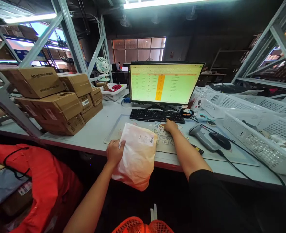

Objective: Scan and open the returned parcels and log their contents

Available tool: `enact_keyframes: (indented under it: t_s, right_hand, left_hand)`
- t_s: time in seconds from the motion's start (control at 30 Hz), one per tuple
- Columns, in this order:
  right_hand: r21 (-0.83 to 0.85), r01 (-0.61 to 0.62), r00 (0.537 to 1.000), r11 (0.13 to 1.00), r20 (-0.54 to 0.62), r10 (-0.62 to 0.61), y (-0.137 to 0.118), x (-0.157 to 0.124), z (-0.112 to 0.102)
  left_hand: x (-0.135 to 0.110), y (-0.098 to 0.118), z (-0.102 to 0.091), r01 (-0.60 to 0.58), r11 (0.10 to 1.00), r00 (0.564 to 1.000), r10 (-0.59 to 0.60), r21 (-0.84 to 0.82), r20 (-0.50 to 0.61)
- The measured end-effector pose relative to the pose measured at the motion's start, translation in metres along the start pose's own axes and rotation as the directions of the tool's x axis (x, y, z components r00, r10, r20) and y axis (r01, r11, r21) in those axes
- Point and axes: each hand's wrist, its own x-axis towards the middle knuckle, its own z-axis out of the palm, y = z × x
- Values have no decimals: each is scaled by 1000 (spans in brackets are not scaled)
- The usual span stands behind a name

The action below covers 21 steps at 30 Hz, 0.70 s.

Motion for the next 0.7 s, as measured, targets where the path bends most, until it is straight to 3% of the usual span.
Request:
enact_keyframes:
  t_s: [0.1, 0.2, 0.33, 0.4, 0.47, 0.53, 0.6, 0.67, 0.7]
  right_hand:
    - [14, 29, 997, 999, 66, -30, -17, -1, -16]
    - [90, 209, 968, 974, 126, -219, -41, -17, -26]
    - [255, 466, 823, 847, 225, -521, -74, -73, -19]
    - [300, 510, 769, 806, 262, -584, -82, -109, -11]
    - [340, 507, 748, 792, 284, -600, -82, -143, -4]
    - [399, 476, 759, 784, 264, -595, -70, -171, -3]
    - [463, 428, 797, 777, 212, -565, -40, -195, -6]
    - [504, 360, 867, 785, 131, -481, 8, -222, -16]
    - [513, 314, 911, 799, 75, -406, 38, -239, -25]
  left_hand:
    - [-1, 1, -3, -11, 1000, 1000, 11, -12, 21]
    - [0, 2, -5, -7, 1000, 1000, 7, -17, 20]
    - [3, 2, -5, 2, 1000, 999, -2, -19, 40]
    - [2, 1, -8, 12, 1000, 996, -11, -13, 87]
    - [3, -5, -13, 15, 1000, 986, -11, -21, 164]
    - [8, -17, -17, -27, 996, 973, 44, -80, 228]
    - [20, -33, -16, -53, 990, 934, 95, -132, 345]
    - [34, -52, -6, -33, 987, 928, 90, -160, 362]
    - [40, -62, 1, -77, 986, 927, 126, -149, 353]
